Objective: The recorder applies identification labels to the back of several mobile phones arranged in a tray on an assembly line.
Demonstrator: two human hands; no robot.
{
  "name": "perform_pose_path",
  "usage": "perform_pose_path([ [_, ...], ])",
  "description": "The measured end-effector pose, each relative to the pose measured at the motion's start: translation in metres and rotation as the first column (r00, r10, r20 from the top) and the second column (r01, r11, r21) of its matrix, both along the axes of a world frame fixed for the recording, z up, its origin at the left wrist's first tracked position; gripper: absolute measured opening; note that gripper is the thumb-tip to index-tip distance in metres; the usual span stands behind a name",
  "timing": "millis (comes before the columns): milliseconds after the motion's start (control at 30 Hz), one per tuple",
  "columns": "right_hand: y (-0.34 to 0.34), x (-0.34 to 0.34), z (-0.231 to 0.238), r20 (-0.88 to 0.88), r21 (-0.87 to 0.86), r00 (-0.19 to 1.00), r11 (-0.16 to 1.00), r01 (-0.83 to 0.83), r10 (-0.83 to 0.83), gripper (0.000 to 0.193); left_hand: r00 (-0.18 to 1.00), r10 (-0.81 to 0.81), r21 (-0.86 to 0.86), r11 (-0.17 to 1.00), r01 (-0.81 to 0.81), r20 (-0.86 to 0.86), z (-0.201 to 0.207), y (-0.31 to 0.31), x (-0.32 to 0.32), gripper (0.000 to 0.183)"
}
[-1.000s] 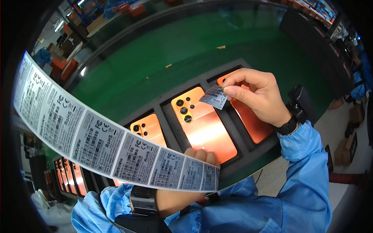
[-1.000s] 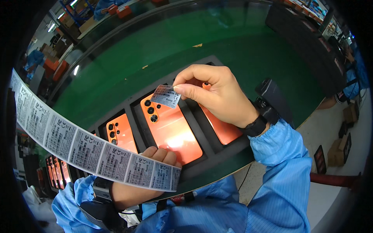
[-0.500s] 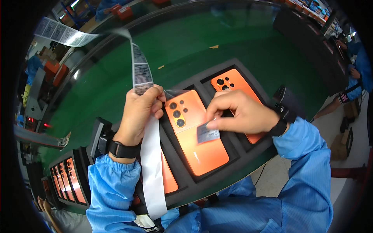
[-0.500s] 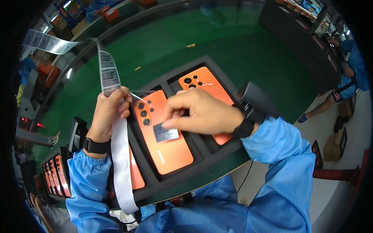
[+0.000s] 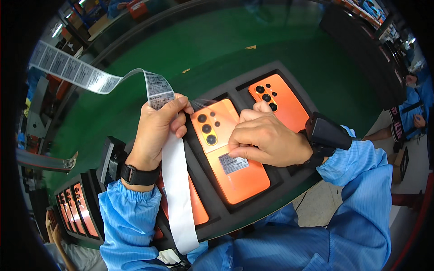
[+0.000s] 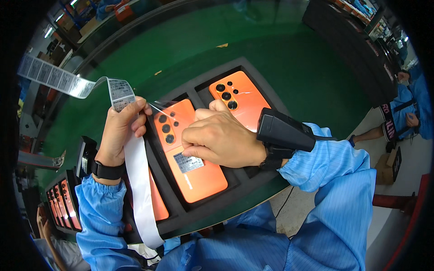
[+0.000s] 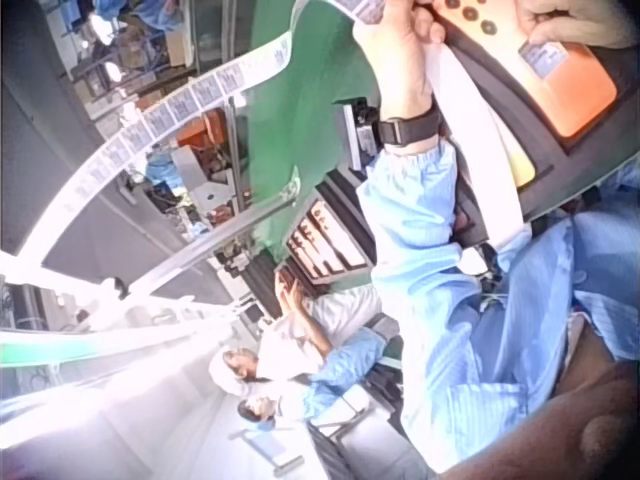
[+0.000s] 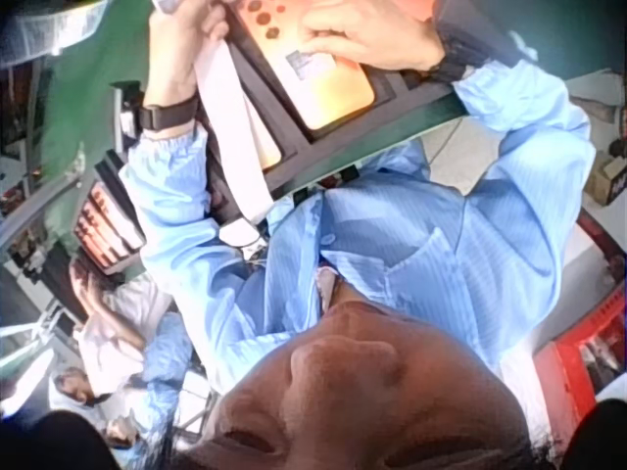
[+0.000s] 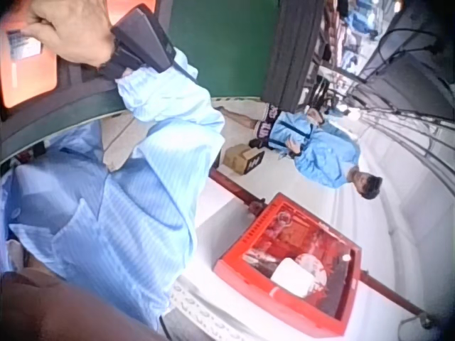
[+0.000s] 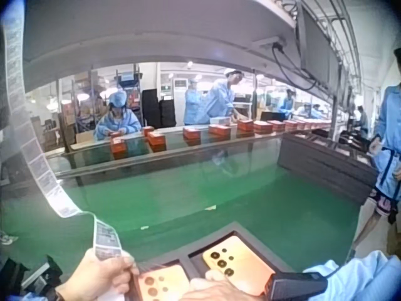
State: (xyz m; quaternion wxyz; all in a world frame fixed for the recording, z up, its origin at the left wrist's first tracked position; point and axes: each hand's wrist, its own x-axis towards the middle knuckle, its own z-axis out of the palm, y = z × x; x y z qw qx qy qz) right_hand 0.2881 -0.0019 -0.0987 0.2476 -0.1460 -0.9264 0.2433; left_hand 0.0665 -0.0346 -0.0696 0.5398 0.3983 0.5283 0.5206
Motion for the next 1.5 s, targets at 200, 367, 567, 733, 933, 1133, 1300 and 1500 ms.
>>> perform_pose_path([
  [200, 0.001, 0.0, 0.0, 0.013, -0.006, 1.0, 1.0, -0.005, 0.005, 0.02, 1.0, -0.009, 0.001, 1.0, 0.009, 0.005, -0.002, 0.002, 0.0, 0.012],
  [367, 0.001, -0.001, 0.0, 0.014, 0.002, 1.0, 1.0, -0.006, 0.006, 0.02, 1.0, -0.003, 0.003, 1.0, 0.003, 0.004, 0.0, 0.001, 0.0, 0.012],
  [567, 0.001, 0.0, 0.001, 0.011, 0.005, 1.0, 1.0, -0.007, 0.006, 0.019, 1.0, -0.007, -0.002, 1.0, 0.007, 0.008, 0.001, 0.0, 0.001, 0.012],
  [733, 0.002, 0.0, 0.002, 0.028, 0.01, 1.0, 1.0, -0.01, 0.01, 0.018, 1.0, -0.008, -0.004, 1.0, 0.008, 0.016, 0.0, 0.001, 0.0, 0.012],
  [933, 0.003, 0.001, 0.001, 0.025, 0.071, 0.999, 0.997, -0.023, 0.021, 0.018, 0.999, 0.023, 0.008, 1.0, -0.023, 0.046, 0.0, 0.001, 0.002, 0.013],
  [1133, 0.003, -0.007, 0.02, 0.182, 0.419, 0.983, 0.907, -0.043, -0.037, 0.039, 1.0, -0.024, 0.023, 0.999, 0.024, 0.008, -0.004, 0.003, 0.0, 0.013],
  [1300, 0.016, -0.027, 0.017, 0.11, 0.474, 0.982, 0.876, 0.086, -0.156, 0.071, 1.0, -0.017, -0.011, 1.0, 0.017, -0.013, -0.003, 0.005, -0.004, 0.014],
  [1500, 0.031, -0.01, 0.016, 0.309, 0.211, 0.951, 0.976, -0.057, -0.011, 0.095, 0.998, 0.03, 0.039, 0.999, -0.032, 0.05, -0.003, 0.007, 0.004, 0.015],
])
